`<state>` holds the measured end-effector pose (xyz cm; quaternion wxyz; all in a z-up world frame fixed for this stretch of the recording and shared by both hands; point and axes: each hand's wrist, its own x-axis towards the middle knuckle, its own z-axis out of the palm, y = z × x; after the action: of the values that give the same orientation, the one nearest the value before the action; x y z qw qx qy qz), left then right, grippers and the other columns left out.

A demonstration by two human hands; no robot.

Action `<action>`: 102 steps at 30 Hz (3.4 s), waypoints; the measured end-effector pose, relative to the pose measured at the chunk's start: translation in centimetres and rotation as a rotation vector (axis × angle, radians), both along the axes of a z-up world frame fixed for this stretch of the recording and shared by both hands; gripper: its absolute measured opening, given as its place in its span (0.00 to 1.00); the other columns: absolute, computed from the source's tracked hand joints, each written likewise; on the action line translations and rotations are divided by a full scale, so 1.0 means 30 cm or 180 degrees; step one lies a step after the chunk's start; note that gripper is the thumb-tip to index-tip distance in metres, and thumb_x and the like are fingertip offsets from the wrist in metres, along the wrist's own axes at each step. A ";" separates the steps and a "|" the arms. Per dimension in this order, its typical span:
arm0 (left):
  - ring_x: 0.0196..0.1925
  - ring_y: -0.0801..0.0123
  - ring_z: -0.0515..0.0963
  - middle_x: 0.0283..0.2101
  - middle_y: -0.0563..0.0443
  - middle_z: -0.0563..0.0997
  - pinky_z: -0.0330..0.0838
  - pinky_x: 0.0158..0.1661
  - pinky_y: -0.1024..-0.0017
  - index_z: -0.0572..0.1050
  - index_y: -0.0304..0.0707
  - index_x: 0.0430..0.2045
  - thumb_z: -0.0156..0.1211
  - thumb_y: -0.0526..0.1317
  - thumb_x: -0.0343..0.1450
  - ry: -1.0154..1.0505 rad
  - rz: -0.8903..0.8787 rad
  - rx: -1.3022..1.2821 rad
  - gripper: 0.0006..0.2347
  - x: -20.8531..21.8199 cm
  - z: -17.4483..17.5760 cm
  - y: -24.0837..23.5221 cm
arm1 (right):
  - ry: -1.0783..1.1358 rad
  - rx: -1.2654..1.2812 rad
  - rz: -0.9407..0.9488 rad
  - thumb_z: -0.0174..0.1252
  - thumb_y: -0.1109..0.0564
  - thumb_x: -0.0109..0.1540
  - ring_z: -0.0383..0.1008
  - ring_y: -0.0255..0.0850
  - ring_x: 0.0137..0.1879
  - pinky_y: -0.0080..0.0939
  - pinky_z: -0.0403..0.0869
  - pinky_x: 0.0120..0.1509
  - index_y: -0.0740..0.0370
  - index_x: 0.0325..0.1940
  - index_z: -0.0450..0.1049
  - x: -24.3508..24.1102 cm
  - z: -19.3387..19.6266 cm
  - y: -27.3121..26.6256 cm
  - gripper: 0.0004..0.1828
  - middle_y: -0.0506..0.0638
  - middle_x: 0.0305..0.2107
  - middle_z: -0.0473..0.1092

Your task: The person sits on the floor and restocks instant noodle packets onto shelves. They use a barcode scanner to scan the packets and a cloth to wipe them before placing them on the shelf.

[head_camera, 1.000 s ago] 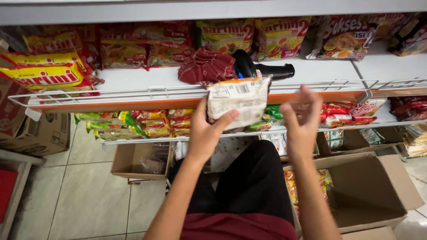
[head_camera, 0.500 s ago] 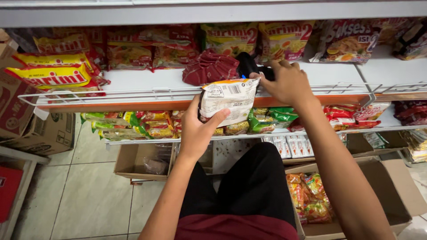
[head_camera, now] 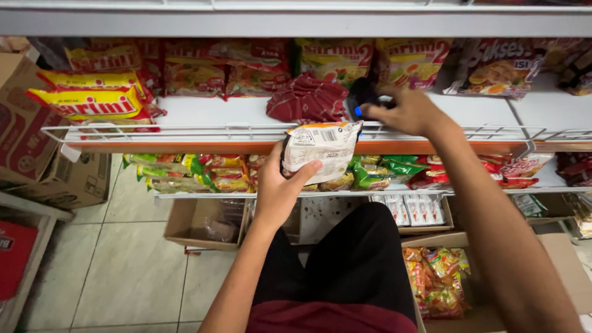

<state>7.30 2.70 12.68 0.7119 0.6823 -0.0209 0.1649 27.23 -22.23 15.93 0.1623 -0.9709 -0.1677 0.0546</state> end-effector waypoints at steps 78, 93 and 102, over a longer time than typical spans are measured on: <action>0.72 0.54 0.64 0.62 0.53 0.74 0.47 0.70 0.38 0.74 0.50 0.49 0.64 0.31 0.62 -0.4024 -0.1478 0.3047 0.21 0.177 0.566 -0.952 | 0.0044 0.6997 -0.1155 0.58 0.53 0.59 0.78 0.48 0.52 0.54 0.76 0.59 0.64 0.58 0.70 -0.753 0.219 -0.824 0.24 0.57 0.46 0.77; 0.74 0.41 0.59 0.68 0.38 0.64 0.56 0.68 0.46 0.78 0.36 0.46 0.63 0.33 0.65 -0.3725 -0.0674 0.2558 0.15 0.276 0.852 -1.135 | -0.0773 0.6652 0.0091 0.57 0.55 0.67 0.78 0.40 0.43 0.41 0.76 0.52 0.58 0.45 0.75 -0.383 0.637 -0.959 0.06 0.50 0.36 0.77; 0.74 0.40 0.56 0.68 0.34 0.64 0.56 0.70 0.46 0.75 0.28 0.50 0.61 0.35 0.68 -0.3462 0.0321 0.2624 0.16 0.369 0.978 -1.021 | -0.0265 0.6780 0.0686 0.60 0.56 0.67 0.77 0.41 0.47 0.43 0.74 0.52 0.60 0.52 0.75 -0.170 0.872 -0.730 0.10 0.51 0.42 0.76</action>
<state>18.36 -27.92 42.03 0.2737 0.7179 -0.4048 0.4958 22.15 -44.11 42.07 0.9144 -0.3105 -0.2193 -0.1390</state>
